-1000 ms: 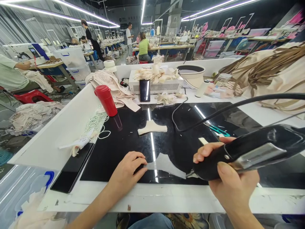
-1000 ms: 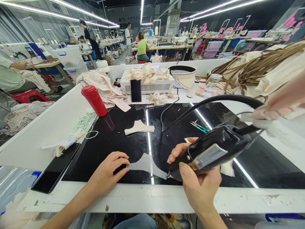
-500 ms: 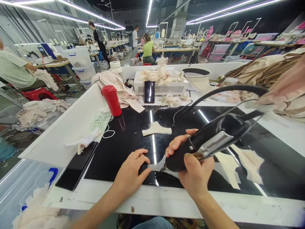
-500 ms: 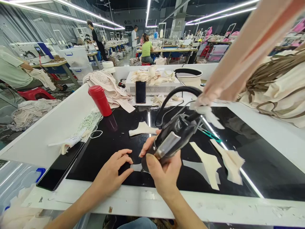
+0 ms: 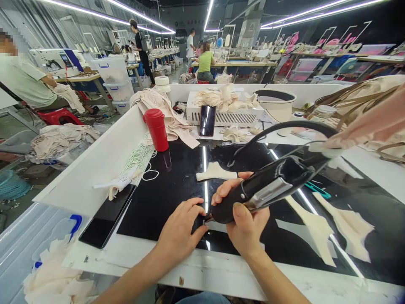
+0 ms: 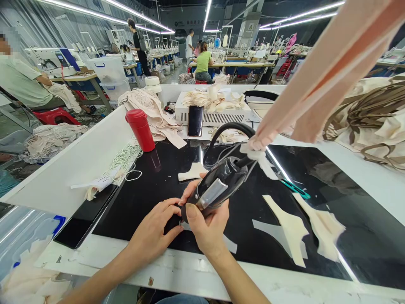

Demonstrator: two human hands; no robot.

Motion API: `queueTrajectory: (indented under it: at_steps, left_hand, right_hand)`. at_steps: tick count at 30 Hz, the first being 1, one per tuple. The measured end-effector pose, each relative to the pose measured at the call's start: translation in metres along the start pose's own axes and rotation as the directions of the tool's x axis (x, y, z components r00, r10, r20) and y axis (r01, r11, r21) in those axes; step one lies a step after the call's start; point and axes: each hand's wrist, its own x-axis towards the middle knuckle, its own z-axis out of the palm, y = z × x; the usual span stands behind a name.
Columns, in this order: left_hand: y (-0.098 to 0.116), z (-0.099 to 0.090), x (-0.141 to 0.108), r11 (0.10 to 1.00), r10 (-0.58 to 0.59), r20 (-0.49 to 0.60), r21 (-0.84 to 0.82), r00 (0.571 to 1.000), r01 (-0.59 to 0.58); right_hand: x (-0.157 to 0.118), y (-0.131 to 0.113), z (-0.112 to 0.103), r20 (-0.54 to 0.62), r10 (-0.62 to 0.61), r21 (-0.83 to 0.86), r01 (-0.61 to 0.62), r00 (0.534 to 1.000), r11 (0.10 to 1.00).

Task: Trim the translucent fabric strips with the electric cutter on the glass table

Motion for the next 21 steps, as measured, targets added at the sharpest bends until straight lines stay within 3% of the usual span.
queueTrajectory:
  at_steps: [6,13,21]
  left_hand:
    - [-0.0014,-0.0002,0.0001,1.000,0.021,-0.004,-0.018,1.000,-0.021]
    - [-0.0020,-0.0077,-0.0003,0.986,0.052,-0.020,-0.155,0.998,-0.054]
    - [-0.0033,-0.0038,-0.0006,0.984,0.077,-0.045,-0.158,0.996,-0.084]
  right_hand:
    - [-0.0008,0.0019,-0.0003,-0.013,-0.003,-0.003,0.003,1.000,1.000]
    - [-0.0011,-0.0065,0.0002,-0.020,0.015,-0.020,-0.016,1.000,1.000]
    - [-0.0083,-0.0025,-0.0012,-0.005,0.038,-0.030,-0.038,0.999,0.999]
